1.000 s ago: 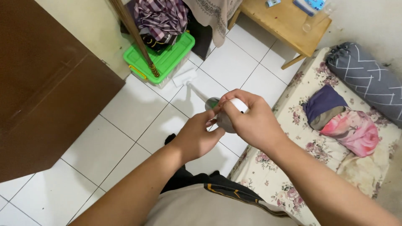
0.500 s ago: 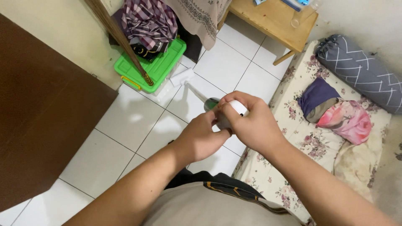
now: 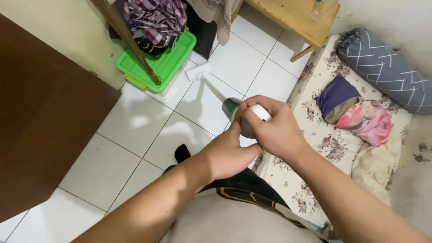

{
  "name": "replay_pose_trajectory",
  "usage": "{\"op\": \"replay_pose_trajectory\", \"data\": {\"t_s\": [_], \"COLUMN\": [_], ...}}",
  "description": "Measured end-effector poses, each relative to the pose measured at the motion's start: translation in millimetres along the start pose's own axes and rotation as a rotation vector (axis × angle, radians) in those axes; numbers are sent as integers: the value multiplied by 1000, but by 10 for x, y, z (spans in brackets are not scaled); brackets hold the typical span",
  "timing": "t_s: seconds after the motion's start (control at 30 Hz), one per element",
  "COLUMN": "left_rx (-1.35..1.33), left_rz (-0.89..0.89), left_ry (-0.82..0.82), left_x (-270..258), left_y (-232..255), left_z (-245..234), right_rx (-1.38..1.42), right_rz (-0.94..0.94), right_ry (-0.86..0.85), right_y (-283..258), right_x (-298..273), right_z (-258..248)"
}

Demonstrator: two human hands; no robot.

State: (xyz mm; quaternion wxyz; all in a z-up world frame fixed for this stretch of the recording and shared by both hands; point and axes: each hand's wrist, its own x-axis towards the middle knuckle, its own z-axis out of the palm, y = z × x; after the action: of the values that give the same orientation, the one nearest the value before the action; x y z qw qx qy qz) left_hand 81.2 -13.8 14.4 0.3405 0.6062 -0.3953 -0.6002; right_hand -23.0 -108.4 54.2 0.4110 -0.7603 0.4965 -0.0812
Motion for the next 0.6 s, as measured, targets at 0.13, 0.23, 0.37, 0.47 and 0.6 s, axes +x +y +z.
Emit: {"op": "replay_pose_trajectory", "data": {"t_s": [0.13,0.23,0.37,0.47,0.6], "left_rx": [-55,5,-183,-281,-295], "left_rz": [93,177,87,159,173], "left_ry": [79,156,51,-7,-43], "left_x": [-16,-10,-70,-146,-201], "left_y": [-37,-29,144,250,362], "left_z": [65,124,255,450,745], "right_rx": [12,70,148,91,23], "right_rz": [-5,16,169,216,152], "right_ry": [2,-7,-100,-144,-148], "right_y": [50,20,-197,-216,-5], "right_x": [14,-85,-338,-514,-622], "right_z": [-16,-135,-464,-723,-942]}}
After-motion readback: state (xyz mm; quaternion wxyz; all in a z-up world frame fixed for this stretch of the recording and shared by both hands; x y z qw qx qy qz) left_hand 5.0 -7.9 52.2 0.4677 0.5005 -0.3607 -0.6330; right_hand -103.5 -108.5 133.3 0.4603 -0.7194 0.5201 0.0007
